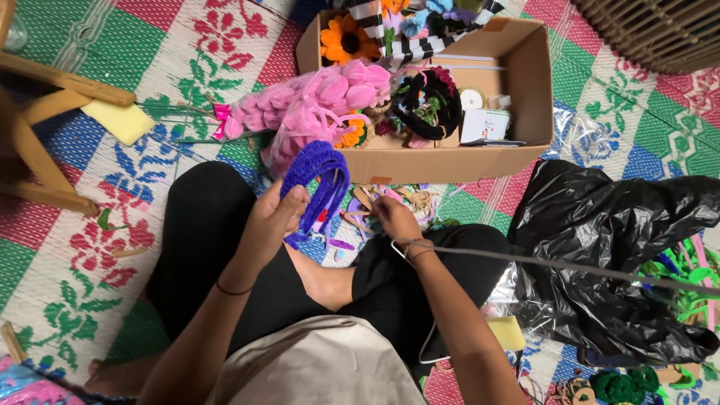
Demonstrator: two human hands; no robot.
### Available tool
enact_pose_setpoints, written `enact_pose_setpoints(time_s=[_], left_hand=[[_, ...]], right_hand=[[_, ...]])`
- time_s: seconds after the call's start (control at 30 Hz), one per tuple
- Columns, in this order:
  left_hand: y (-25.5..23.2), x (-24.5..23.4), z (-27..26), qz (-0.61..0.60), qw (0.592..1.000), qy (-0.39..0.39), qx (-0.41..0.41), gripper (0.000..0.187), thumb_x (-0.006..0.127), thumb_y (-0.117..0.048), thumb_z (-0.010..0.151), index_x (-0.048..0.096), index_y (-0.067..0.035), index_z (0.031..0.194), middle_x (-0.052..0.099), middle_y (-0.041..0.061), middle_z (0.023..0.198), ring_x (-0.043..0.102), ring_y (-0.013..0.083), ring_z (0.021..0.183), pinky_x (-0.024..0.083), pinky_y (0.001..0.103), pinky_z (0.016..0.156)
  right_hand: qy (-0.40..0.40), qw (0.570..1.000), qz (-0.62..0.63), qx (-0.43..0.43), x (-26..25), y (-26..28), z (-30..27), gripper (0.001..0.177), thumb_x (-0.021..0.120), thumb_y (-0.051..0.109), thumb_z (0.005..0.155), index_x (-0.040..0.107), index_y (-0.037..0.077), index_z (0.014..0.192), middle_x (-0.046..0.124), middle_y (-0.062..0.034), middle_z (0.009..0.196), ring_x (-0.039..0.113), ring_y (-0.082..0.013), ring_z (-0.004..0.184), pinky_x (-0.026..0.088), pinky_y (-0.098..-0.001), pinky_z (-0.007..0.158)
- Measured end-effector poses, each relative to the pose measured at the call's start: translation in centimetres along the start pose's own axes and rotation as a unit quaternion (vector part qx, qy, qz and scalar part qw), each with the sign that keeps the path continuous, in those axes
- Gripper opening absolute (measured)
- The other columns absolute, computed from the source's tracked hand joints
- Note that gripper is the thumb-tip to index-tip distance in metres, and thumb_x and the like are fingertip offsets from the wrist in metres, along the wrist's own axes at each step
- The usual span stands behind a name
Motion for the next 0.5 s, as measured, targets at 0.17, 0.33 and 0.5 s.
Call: enact_pose_setpoints(time_s=[0.17,0.33,0.5], left_hand=[[0.4,-0.3,-0.1,0.007,1.000,-0.006,-0.007,0.030,0.052,-0.030,0.108,0.057,-0.003,0.096,0.034,-0.008,0.062,0.027,-0.0034,0.044,0.024,0.014,0.041],[1.3,-0.7,-0.2,0.009,1.000,-0.005,-0.019,0.031,0.051,-0.030,0.108,0.057,-0.002,0.096,0.035,-0.007,0.061,0.028,-0.0033,0.043,0.023,0.015,0.040],[2.1,-1.2,-0.2,0.002,1.000,-0.008,-0.023,0.029,0.052,-0.027,0.108,0.057,-0.001,0.096,0.034,-0.006,0.060,0.027,-0.0029,0.042,0.023,0.014,0.039]], right_hand=[[-0.020,0.999,-0.028,0.026,0.8,0.2,1.2,0.020,0.058,0.026,0.100,0.063,0.024,0.118,0.074,-0.0114,0.106,0.070,-0.0364,0.106,0.058,-0.0493,0.092],[0.001,0.995,-0.024,0.098,2.5,-0.6,2.8,0.020,0.060,0.031,0.099,0.065,0.025,0.118,0.077,-0.0084,0.106,0.070,-0.0364,0.110,0.057,-0.0498,0.097],[0.026,0.985,-0.094,0.143,4.6,-2.2,3.7,0.023,0.063,0.040,0.094,0.061,0.029,0.115,0.078,-0.0046,0.102,0.073,-0.0330,0.105,0.059,-0.0482,0.094]])
Point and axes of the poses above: each hand's wrist, its own z-axis towards the middle knuckle, its own x-axis out of the palm, y = z × x, the point moved 9 cm from there along z, towards the middle knuckle
